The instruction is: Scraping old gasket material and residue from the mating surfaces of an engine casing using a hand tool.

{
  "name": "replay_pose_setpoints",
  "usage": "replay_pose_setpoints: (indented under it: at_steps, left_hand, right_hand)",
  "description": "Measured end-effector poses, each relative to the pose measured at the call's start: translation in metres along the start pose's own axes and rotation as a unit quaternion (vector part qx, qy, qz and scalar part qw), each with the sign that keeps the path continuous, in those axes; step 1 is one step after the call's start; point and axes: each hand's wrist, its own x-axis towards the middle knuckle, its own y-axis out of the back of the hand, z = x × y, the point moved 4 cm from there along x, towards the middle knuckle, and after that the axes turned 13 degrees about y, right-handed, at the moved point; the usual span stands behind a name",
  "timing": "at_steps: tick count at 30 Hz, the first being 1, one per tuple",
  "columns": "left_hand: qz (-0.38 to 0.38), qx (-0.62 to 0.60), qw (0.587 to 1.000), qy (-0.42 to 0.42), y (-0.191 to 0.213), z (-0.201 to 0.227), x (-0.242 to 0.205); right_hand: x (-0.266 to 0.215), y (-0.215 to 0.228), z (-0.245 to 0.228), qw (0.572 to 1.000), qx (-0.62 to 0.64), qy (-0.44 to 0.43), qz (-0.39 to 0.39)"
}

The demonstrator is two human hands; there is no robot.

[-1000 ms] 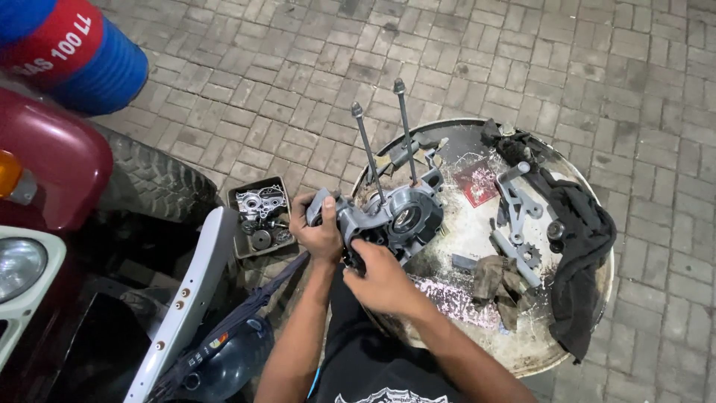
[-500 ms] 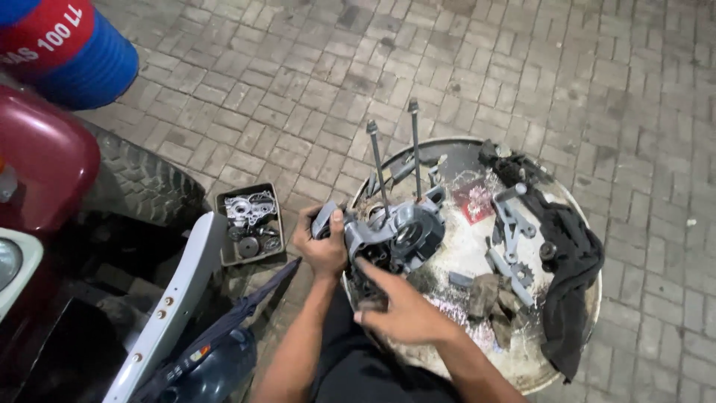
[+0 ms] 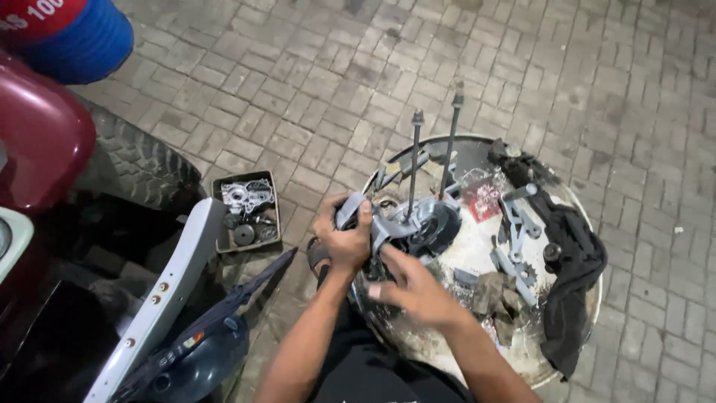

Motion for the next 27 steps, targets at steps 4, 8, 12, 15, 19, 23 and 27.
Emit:
replay_pose_setpoints:
  at_steps: [4,8,12,15,19,23,27]
  left_hand:
    - [-0.019,-0.013,1.0,0.015,-0.003,-0.003,0.004]
    - [-0.015,0.001,0.999,0.029,-0.005,-0.007,-0.002]
    - [-0.002,-0.021,1.0,0.016,-0.006,-0.007,-0.001]
    - [-0.012,-0.009,0.999,-0.035,-0.011,0.002,-0.01]
    - [-0.037,-0.028,0.999,-0.018,-0.017,-0.001,-0.003]
    - [-0.007,-0.04,0.999,0.011,-0.024,-0.002,-0.007]
    - [-0.022,-0.012,0.999,-0.029,-0.021,0.005,-0.001]
  right_hand:
    - [-0.008,-0.005,-0.007,0.989,0.115,0.089,-0.006]
    - [-0.005,-0.005,-0.007,1.0,-0.007,-0.013,0.019]
    - [-0.022,-0.006,0.008,0.998,0.063,0.005,0.026]
    - [0.004,0.001,0.001,0.993,-0.097,-0.062,0.036]
    - [-0.016,-0.001,0.004,0.996,-0.045,-0.07,0.028]
    - [-0.001,0.015,0.054,0.997,-0.039,-0.014,0.059]
    - [-0.019,0.004,-0.004,0.996,-0.069,-0.043,0.024]
